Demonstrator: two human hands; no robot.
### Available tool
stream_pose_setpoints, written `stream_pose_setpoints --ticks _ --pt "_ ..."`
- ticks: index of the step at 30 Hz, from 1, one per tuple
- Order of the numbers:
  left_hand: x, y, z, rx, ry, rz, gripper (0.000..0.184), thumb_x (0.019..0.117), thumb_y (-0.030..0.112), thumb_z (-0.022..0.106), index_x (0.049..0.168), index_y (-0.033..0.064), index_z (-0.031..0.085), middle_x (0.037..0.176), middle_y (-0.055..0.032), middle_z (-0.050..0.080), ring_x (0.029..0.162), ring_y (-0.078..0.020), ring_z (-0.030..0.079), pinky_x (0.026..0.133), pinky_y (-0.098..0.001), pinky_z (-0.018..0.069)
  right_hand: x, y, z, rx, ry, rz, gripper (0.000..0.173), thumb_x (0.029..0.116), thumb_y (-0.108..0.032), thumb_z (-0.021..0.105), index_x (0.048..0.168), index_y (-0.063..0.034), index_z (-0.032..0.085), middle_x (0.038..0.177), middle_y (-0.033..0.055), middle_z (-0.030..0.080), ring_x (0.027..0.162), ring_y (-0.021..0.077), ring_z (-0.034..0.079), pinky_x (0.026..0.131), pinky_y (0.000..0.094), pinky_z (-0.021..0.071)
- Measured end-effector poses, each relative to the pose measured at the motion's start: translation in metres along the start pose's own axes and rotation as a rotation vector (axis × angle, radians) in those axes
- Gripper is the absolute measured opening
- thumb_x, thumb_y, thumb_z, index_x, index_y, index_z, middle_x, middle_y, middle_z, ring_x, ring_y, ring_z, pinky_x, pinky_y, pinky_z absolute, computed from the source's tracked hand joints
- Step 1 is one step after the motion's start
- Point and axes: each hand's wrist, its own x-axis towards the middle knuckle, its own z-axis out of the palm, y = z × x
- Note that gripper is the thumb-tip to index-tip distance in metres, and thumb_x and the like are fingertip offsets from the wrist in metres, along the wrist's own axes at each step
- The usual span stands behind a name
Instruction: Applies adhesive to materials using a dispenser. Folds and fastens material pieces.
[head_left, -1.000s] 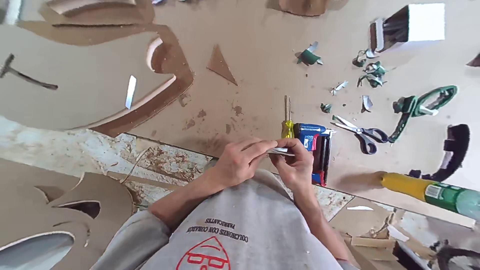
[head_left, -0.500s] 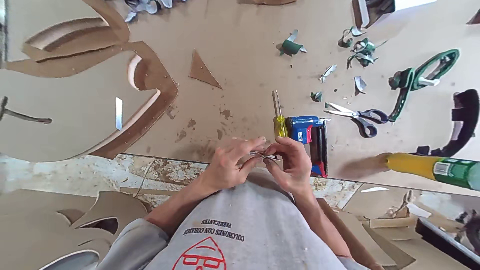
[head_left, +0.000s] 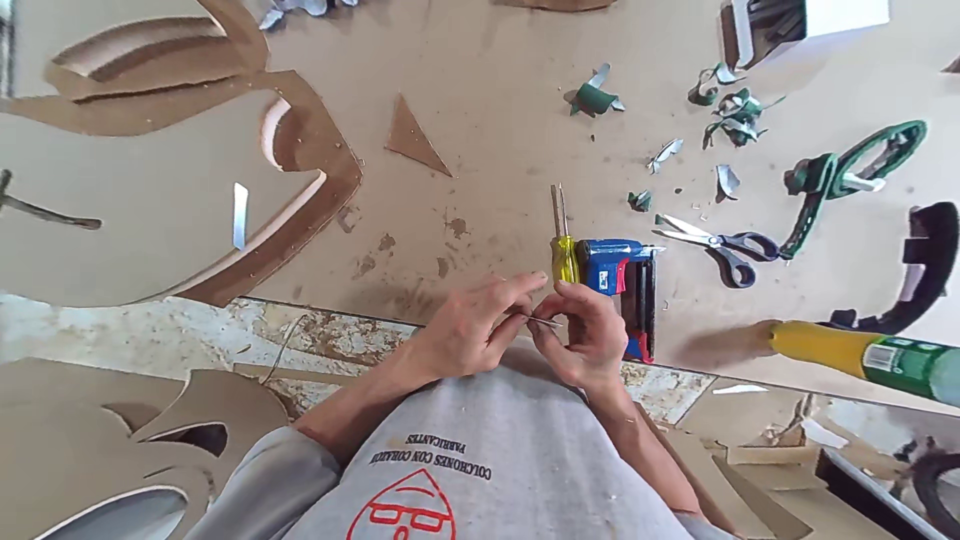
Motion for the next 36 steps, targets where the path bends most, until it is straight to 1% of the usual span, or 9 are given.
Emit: stream_pose_setpoints --ticks 5,9,12,15,21,24,29,33,36 --pt "-0.002 -0.003 0.012 -0.334 0.055 -0.262 0.043 0.0953 -0.002 0.058 0.134 -0.0119 0.042 0.106 -0.0110 0.069 0.098 -0.0118 0.070 0.090 -0.0307 0.0601 0.006 -0.002 -0.003 -0.088 -0.071 0.062 0.045 0.0889 -0.003 0.069 0.131 0.0016 0.054 0.096 0.0063 0.073 0.088 0.0092 0.070 0.083 0.0281 0.0609" --pt "-0.001 -0.011 0.014 -0.088 0.076 -0.265 0.034 0.0967 0.002 0.058 0.128 -0.0089 0.050 0.101 -0.0098 0.069 0.096 -0.0124 0.069 0.090 -0.0303 0.0594 0.012 0.009 0.000 -0.133 -0.096 0.179 0.039 0.0907 -0.004 0.069 0.126 0.0076 0.057 0.097 0.0090 0.072 0.088 0.0108 0.070 0.082 0.0287 0.0613" --pt "-0.007 -0.042 0.022 0.288 0.054 -0.147 0.024 0.0999 0.007 0.058 0.120 -0.0043 0.062 0.101 -0.0126 0.073 0.097 -0.0186 0.071 0.090 -0.0332 0.0594 0.014 0.039 0.005 -0.238 -0.130 0.306 0.035 0.0889 -0.007 0.071 0.122 0.0024 0.064 0.100 0.0080 0.073 0.090 0.0116 0.072 0.084 0.0303 0.0621" --pt "-0.019 -0.085 0.037 0.447 0.015 -0.145 0.022 0.0992 0.008 0.057 0.118 -0.0014 0.064 0.103 -0.0141 0.073 0.097 -0.0253 0.072 0.088 -0.0377 0.0603 0.009 0.080 0.014 -0.385 -0.176 0.394 0.038 0.0844 -0.007 0.072 0.122 -0.0037 0.067 0.104 0.0071 0.075 0.096 0.0157 0.073 0.089 0.0377 0.0615" --pt "-0.020 -0.101 0.053 0.431 -0.032 -0.373 0.034 0.0924 0.008 0.061 0.125 -0.0034 0.061 0.103 -0.0139 0.074 0.100 -0.0282 0.073 0.091 -0.0432 0.0593 0.003 0.099 0.020 -0.615 -0.190 0.503 0.037 0.0813 -0.013 0.073 0.118 -0.0085 0.071 0.104 0.0088 0.074 0.099 0.0269 0.070 0.087 0.0486 0.0578" --pt "-0.010 -0.095 0.054 0.424 -0.010 -0.484 0.042 0.0901 0.008 0.065 0.130 -0.0016 0.058 0.095 -0.0089 0.074 0.090 -0.0234 0.072 0.084 -0.0399 0.0600 0.016 0.095 0.016 -0.609 -0.229 0.674 0.039 0.0823 -0.020 0.074 0.120 -0.0126 0.070 0.103 0.0050 0.075 0.101 0.0248 0.070 0.089 0.0505 0.0560" --pt "0.002 -0.089 0.045 0.363 -0.091 -0.697 0.062 0.0901 0.013 0.068 0.148 0.0055 0.046 0.098 -0.0059 0.075 0.084 -0.0199 0.072 0.081 -0.0405 0.0592 0.025 0.093 0.014 -0.587 -0.245 0.822 0.040 0.0809 -0.023 0.076 0.120 -0.0165 0.070 0.099 -0.0027 0.077 0.096 0.0173 0.072 0.087 0.0497 0.0569" --pt "0.012 -0.092 0.035 0.248 -0.131 -0.862 0.054 0.0904 0.017 0.068 0.141 0.0102 0.052 0.092 -0.0009 0.076 0.081 -0.0149 0.072 0.078 -0.0386 0.0593 0.019 0.088 0.011 -0.555 -0.166 0.779 0.036 0.0875 -0.020 0.073 0.123 -0.0151 0.068 0.099 -0.0038 0.077 0.087 0.0130 0.072 0.080 0.0420 0.0592" --pt "0.011 -0.094 0.033 0.219 -0.133 -0.879 0.049 0.0911 0.019 0.069 0.138 0.0102 0.055 0.093 0.0007 0.077 0.082 -0.0120 0.072 0.078 -0.0364 0.0600 -0.002 0.063 -0.003 -0.682 -0.002 0.592 0.031 0.0953 -0.020 0.066 0.124 -0.0073 0.069 0.103 0.0048 0.075 0.086 0.0152 0.071 0.075 0.0368 0.0611"
